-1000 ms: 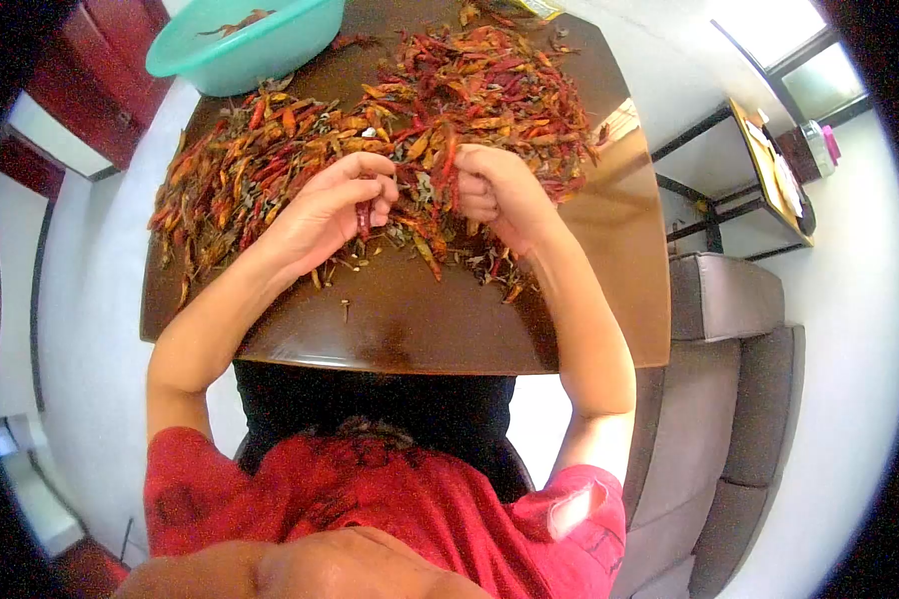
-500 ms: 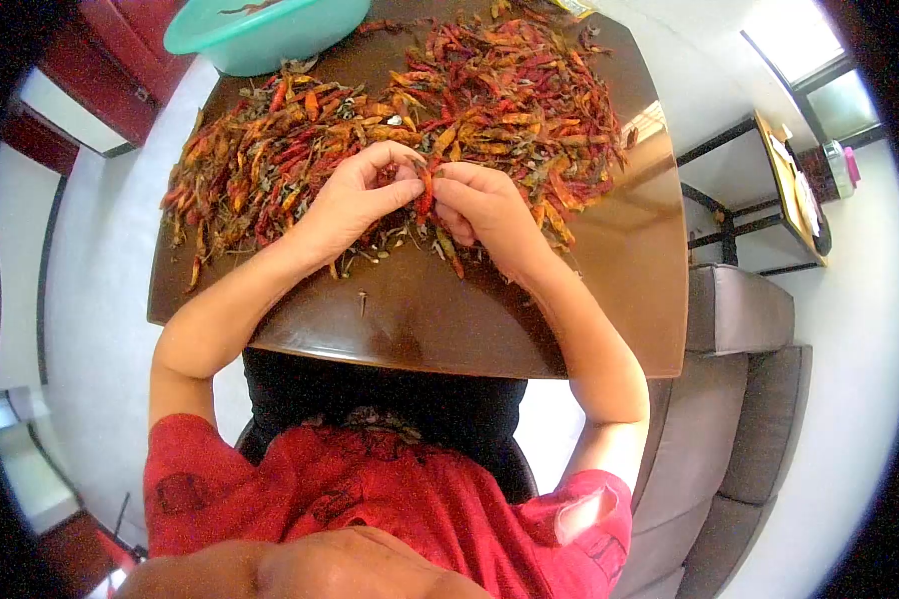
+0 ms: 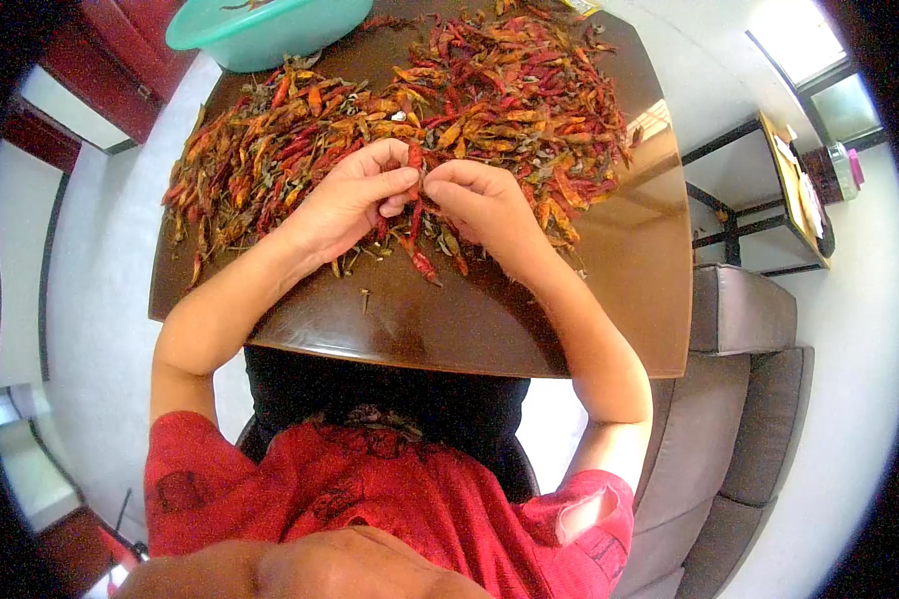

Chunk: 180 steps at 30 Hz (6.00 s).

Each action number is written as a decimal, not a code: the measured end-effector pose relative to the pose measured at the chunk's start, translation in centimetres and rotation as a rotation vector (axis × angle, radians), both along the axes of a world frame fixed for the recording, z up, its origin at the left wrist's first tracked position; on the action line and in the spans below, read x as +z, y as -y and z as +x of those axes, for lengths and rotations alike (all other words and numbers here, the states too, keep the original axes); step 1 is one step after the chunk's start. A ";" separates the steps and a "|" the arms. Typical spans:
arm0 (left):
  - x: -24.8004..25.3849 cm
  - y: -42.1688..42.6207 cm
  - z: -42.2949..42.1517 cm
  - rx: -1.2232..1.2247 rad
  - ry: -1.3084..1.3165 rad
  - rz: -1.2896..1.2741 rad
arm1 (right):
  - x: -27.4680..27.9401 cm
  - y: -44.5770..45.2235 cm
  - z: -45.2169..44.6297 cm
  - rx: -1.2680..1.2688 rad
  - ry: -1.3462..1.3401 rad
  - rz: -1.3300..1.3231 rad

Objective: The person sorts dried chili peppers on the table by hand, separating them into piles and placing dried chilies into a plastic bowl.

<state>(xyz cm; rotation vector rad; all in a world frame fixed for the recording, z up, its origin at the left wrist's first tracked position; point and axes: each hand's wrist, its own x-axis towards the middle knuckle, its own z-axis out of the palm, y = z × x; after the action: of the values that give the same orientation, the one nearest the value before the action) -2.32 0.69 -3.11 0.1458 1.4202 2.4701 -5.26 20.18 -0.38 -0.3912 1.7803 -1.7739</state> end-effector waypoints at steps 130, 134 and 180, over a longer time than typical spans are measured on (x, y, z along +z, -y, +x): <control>1.9 -0.5 0.9 0.026 0.129 0.068 | 4.4 -9.7 -3.3 -0.015 -0.657 1.281; 1.5 -0.5 0.7 0.061 0.152 0.054 | 3.4 -8.8 -3.3 -0.017 -0.720 1.321; 1.4 -0.6 1.1 -0.022 0.196 0.100 | 2.0 -6.2 -2.9 0.037 -0.817 1.208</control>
<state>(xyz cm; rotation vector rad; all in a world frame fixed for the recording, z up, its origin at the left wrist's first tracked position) -1.23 1.24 -1.72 -0.0588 1.2097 2.4609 -8.20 26.35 1.63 -0.6255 2.9445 -0.2050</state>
